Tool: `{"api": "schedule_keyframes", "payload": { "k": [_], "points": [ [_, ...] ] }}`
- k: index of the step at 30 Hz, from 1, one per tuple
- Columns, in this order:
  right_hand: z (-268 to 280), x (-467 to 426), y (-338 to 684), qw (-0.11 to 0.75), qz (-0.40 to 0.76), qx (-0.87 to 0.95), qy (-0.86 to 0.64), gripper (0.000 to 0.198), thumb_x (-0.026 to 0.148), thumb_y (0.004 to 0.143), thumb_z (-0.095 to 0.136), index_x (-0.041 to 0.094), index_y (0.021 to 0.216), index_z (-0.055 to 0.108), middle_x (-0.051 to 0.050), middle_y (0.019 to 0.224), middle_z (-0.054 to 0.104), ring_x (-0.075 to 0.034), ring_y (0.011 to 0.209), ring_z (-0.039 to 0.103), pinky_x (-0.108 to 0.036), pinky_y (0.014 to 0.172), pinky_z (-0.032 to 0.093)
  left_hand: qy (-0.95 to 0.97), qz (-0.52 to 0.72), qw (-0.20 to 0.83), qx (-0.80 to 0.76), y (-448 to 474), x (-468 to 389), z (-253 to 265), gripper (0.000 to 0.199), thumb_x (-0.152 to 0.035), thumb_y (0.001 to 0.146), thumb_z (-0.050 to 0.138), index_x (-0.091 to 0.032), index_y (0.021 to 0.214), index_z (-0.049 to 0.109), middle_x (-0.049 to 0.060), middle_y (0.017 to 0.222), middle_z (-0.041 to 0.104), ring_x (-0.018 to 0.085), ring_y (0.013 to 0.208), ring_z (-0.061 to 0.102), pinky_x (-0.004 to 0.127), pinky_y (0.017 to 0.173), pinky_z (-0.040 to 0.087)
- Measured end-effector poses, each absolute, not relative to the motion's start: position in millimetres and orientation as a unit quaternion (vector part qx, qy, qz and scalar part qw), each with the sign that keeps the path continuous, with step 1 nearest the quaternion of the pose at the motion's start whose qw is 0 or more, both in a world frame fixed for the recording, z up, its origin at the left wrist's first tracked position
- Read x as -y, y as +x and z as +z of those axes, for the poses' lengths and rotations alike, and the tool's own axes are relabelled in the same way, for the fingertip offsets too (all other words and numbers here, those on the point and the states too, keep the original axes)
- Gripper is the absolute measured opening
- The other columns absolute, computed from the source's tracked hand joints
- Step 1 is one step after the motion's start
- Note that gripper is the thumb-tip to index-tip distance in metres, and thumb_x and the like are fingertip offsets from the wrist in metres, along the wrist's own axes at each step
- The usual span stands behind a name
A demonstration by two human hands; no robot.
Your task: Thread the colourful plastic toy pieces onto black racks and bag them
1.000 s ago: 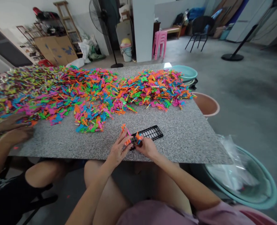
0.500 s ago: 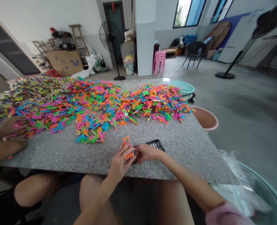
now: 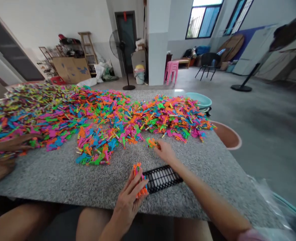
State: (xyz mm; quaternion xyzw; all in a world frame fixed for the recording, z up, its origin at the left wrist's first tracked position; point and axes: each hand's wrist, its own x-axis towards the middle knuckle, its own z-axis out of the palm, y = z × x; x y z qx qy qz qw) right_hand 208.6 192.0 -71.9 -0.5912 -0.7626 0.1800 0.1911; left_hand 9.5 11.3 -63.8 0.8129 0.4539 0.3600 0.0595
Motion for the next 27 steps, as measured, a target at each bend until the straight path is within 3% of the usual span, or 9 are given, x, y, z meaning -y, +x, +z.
{"api": "schedule_keyframes", "payload": {
  "k": [4,7,10,14,16,18,21,25,27],
  "points": [
    [-61.1,-218.0,247.1,0.107,0.32,0.749,-0.57,0.029,0.018,0.087,0.051,0.013,0.112,0.065,-0.003,0.077,0.069,-0.015,0.069,0.063,-0.022,0.063,0.044,0.806,0.358,0.084,-0.464,5.6,-6.9,-60.7,0.033,-0.024,0.098,0.052,-0.025,0.13,0.057,0.008,0.147,0.05,0.023,0.141,0.039,0.037,0.11,0.044],
    [-62.4,-232.4,251.4,0.058,0.259,0.768,-0.583,0.034,0.016,0.084,0.059,0.014,0.117,0.062,-0.008,0.095,0.071,-0.019,0.088,0.066,-0.023,0.073,0.046,0.797,0.364,0.089,-0.474,4.8,-5.0,-64.2,0.033,-0.024,0.097,0.053,-0.025,0.13,0.057,0.008,0.147,0.05,0.024,0.141,0.039,0.037,0.11,0.044],
    [-72.1,-223.5,250.7,0.087,0.185,0.757,-0.621,0.049,0.032,0.085,0.065,0.012,0.128,0.054,-0.018,0.121,0.063,-0.027,0.11,0.061,-0.03,0.086,0.047,0.794,0.37,0.089,-0.475,3.9,-3.8,-67.9,0.033,-0.025,0.097,0.054,-0.025,0.13,0.057,0.008,0.147,0.051,0.023,0.141,0.039,0.036,0.109,0.045],
    [-80.0,-212.4,273.8,0.055,0.16,0.73,-0.662,0.073,0.047,0.065,0.082,0.011,0.124,0.056,-0.023,0.128,0.057,-0.032,0.111,0.06,-0.036,0.087,0.048,0.797,0.363,0.092,-0.474,2.0,-4.6,-68.1,0.034,-0.025,0.097,0.055,-0.025,0.131,0.057,0.009,0.147,0.05,0.023,0.141,0.038,0.038,0.11,0.045],
    [-75.6,-218.6,290.9,0.021,0.186,0.739,-0.647,0.063,0.034,0.058,0.087,0.013,0.111,0.063,-0.017,0.115,0.065,-0.028,0.102,0.063,-0.032,0.082,0.049,0.798,0.361,0.095,-0.473,1.5,-5.6,-66.1,0.033,-0.025,0.097,0.055,-0.025,0.13,0.057,0.009,0.148,0.05,0.024,0.141,0.039,0.039,0.111,0.043],
    [-68.0,-225.8,301.8,-0.01,0.242,0.752,-0.613,0.035,0.018,0.057,0.084,0.013,0.087,0.068,-0.009,0.087,0.071,-0.023,0.084,0.066,-0.028,0.074,0.047,0.8,0.36,0.102,-0.469,1.4,-6.2,-63.8,0.033,-0.024,0.097,0.055,-0.024,0.129,0.057,0.01,0.148,0.049,0.024,0.14,0.04,0.041,0.112,0.042],
    [-60.4,-216.7,294.2,-0.026,0.317,0.76,-0.567,0.014,0.01,0.064,0.076,0.012,0.063,0.063,-0.001,0.056,0.062,-0.015,0.061,0.062,-0.025,0.065,0.044,0.8,0.356,0.115,-0.468,1.3,-5.8,-61.5,0.033,-0.024,0.096,0.056,-0.024,0.129,0.057,0.011,0.15,0.047,0.025,0.141,0.038,0.043,0.113,0.041],
    [-73.3,-159.9,239.6,0.124,0.434,0.767,-0.456,0.012,0.027,0.082,0.067,0.016,0.08,0.064,0.001,0.065,0.068,-0.011,0.058,0.062,-0.021,0.061,0.044,0.794,0.356,0.125,-0.477,0.5,-5.1,-62.0,0.033,-0.025,0.096,0.057,-0.024,0.128,0.058,0.01,0.151,0.045,0.027,0.143,0.034,0.043,0.112,0.042],
    [-85.5,-131.8,206.8,0.212,0.449,0.745,-0.446,0.013,0.027,0.08,0.069,0.017,0.083,0.062,0.002,0.069,0.069,-0.012,0.062,0.063,-0.021,0.062,0.044,0.794,0.355,0.127,-0.477,-0.2,-5.5,-62.7,0.033,-0.026,0.096,0.057,-0.024,0.129,0.058,0.009,0.151,0.045,0.027,0.142,0.037,0.044,0.113,0.041]
  ]
}}
